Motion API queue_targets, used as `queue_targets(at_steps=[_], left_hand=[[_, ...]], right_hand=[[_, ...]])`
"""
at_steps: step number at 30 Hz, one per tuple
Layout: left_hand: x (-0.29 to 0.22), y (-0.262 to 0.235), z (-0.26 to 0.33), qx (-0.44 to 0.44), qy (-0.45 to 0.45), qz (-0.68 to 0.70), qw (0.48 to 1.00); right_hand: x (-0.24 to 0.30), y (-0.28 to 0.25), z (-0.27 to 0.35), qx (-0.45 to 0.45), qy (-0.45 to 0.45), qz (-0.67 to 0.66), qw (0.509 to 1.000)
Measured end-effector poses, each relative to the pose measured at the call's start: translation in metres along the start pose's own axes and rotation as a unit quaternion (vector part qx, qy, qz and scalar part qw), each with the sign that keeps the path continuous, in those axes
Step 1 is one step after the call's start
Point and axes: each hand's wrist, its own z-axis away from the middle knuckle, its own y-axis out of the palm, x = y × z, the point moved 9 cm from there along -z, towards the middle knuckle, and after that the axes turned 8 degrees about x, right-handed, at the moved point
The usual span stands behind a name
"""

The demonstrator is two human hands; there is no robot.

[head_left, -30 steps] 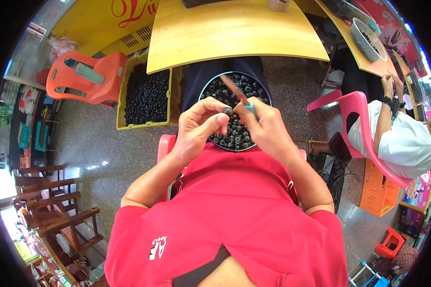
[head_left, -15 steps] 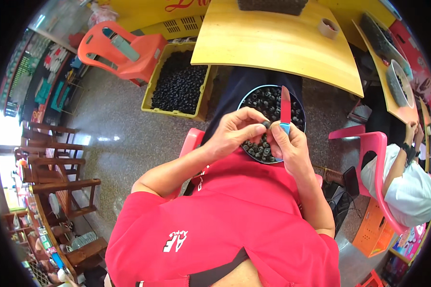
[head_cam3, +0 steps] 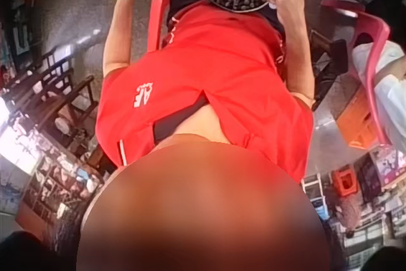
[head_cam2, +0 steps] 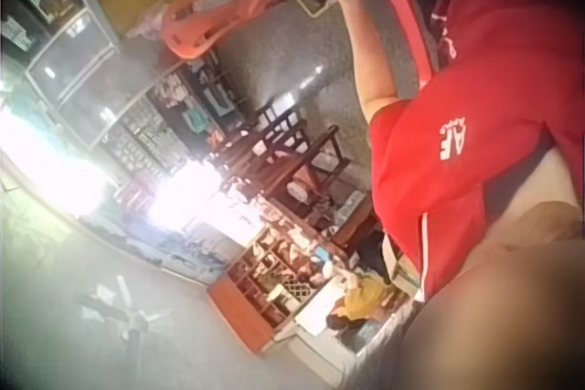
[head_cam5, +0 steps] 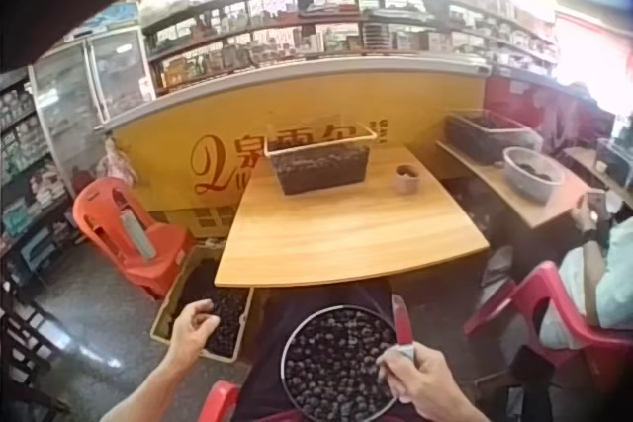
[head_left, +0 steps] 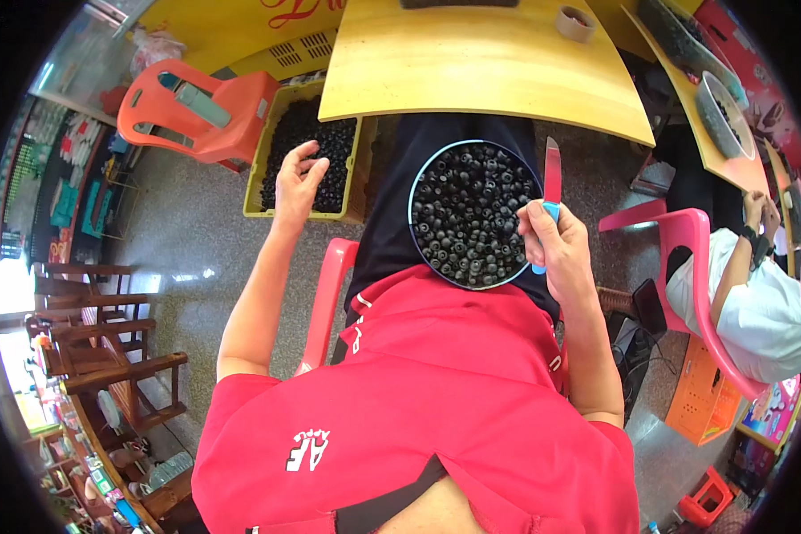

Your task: Using a small knife to pit or slice small black fruits into a bowl.

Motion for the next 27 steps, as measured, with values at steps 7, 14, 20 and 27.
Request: queue_targets(at_steps=[7, 14, 20, 27], left_hand=[[-0.174, 0.137, 0.083, 0.305, 0.329, -0.184, 0.874], [-0.162, 0.208, 0.116, 0.406, 0.424, -0.334, 0.738], [-0.174, 0.191, 0.091, 0.384, 0.223, -0.053, 0.895], [-0.179, 0.184, 0.084, 0.311, 0.234, 0.115, 0.914]], right_hand=[[-0.001, -0.006, 0.004, -0.014, 0.013, -0.004, 1.000], [0.000, -0.001, 0.007, -0.003, 0.016, 0.015, 1.000], [-0.004, 0.007, 0.007, 0.000, 0.015, 0.025, 1.000], [0.002, 0.032, 0.001, 0.017, -0.004, 0.004, 1.000]])
